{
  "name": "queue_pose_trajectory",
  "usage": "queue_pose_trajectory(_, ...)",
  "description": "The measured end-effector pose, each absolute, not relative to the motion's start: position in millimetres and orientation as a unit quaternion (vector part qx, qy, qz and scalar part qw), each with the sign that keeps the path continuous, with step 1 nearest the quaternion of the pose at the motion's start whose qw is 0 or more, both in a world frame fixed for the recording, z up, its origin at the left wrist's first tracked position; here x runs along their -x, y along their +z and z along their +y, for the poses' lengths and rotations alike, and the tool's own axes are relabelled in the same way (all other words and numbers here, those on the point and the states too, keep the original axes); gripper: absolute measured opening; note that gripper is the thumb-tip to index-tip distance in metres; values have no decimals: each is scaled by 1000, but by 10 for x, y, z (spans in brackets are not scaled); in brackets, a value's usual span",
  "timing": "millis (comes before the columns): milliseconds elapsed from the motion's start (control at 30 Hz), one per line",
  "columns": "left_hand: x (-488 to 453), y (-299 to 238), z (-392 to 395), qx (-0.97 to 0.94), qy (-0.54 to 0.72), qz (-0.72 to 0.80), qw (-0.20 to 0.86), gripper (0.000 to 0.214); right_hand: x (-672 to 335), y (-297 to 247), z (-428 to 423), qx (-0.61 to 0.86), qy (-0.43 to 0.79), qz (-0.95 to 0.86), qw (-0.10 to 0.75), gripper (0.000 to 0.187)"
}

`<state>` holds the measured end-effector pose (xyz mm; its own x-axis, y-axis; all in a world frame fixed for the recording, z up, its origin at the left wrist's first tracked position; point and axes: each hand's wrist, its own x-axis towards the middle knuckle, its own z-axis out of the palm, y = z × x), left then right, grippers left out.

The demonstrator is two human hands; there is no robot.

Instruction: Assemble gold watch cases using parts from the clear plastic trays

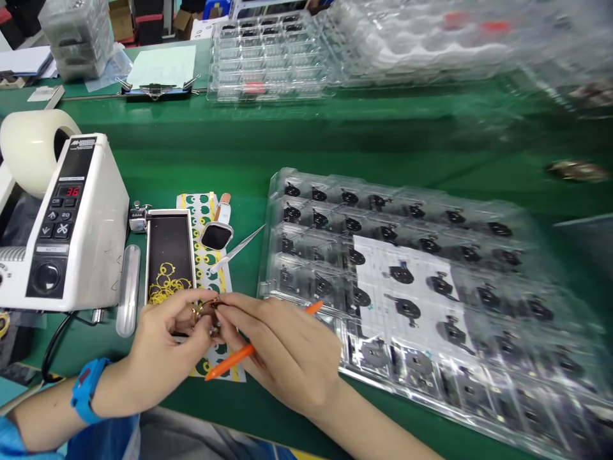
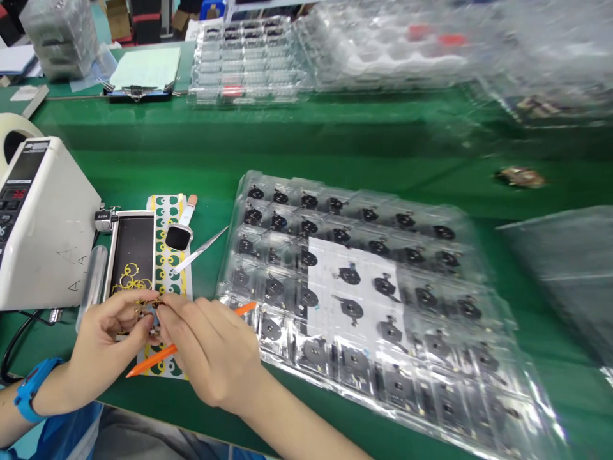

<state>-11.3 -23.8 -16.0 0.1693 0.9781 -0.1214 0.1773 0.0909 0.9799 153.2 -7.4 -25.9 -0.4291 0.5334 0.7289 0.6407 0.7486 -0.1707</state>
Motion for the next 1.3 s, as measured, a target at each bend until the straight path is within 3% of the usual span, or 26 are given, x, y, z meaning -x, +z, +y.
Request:
queue_pose_trajectory(600,78,-107,-245,-589,398,510,484,28,-1460,-244,-136,394,-40,-810,433,5)
queue_pose_trajectory(867,82,-120,-257,-554,403,518,513,26,-1468,-232,-116,375,-31,-816,439,6)
queue_pose_trajectory(1300,88,-169,-279,-627,415,489,442,31,-1458,-267,-126,378,-57,-809,446,6)
